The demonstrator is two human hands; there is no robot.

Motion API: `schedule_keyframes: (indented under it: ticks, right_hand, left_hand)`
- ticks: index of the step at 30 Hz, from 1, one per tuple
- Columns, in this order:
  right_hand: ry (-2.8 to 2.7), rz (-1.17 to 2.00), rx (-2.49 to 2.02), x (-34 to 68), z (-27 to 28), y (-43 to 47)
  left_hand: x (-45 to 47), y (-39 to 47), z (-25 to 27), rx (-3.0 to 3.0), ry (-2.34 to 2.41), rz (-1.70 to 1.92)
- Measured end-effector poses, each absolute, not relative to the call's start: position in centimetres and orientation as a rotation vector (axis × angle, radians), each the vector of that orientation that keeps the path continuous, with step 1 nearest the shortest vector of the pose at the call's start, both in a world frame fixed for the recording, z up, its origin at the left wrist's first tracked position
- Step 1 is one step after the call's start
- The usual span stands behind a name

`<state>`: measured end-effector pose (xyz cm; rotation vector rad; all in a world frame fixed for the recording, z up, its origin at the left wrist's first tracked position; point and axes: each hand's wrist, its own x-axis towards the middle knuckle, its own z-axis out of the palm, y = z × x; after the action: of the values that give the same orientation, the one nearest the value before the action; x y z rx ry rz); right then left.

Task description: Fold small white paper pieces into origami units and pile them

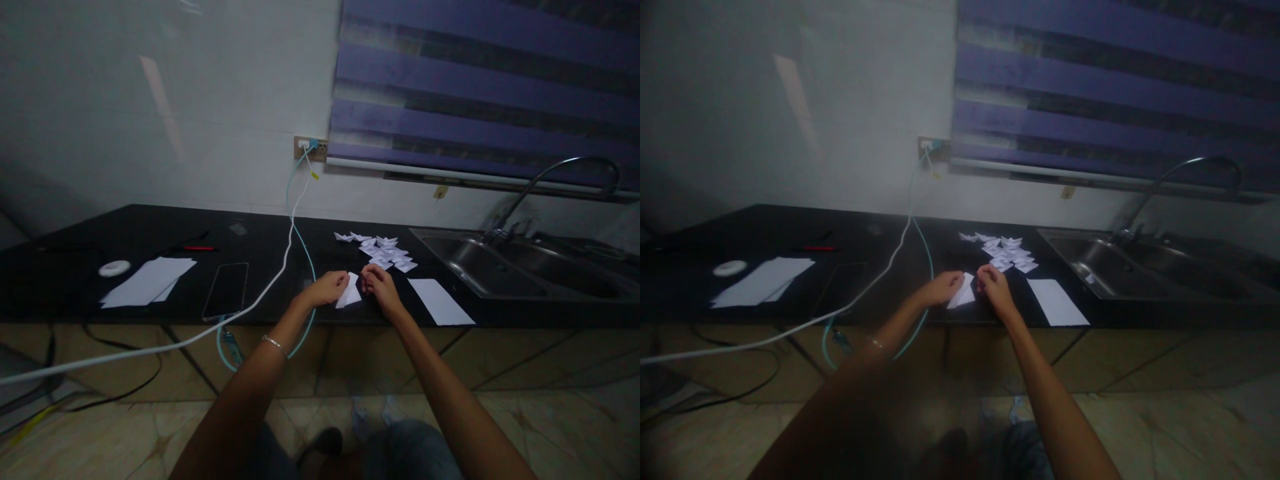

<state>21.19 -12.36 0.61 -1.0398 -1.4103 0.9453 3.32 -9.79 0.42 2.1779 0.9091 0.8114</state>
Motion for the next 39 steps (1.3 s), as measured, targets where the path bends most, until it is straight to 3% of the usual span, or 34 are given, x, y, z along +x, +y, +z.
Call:
schedule_keyframes:
  ticks: [11,39]
  right_hand:
    - [-1.516,0.803,-1.014,20.8,0.7,-12.6]
    - [-1.676,0.798,-1.027,21.9,-0.3,-11.3]
  left_hand:
    - [3.6,-9.9,0.3,2.339,1.020,0.757]
    - [3.0,-11.0,1.2,2.327,0.954,0.706]
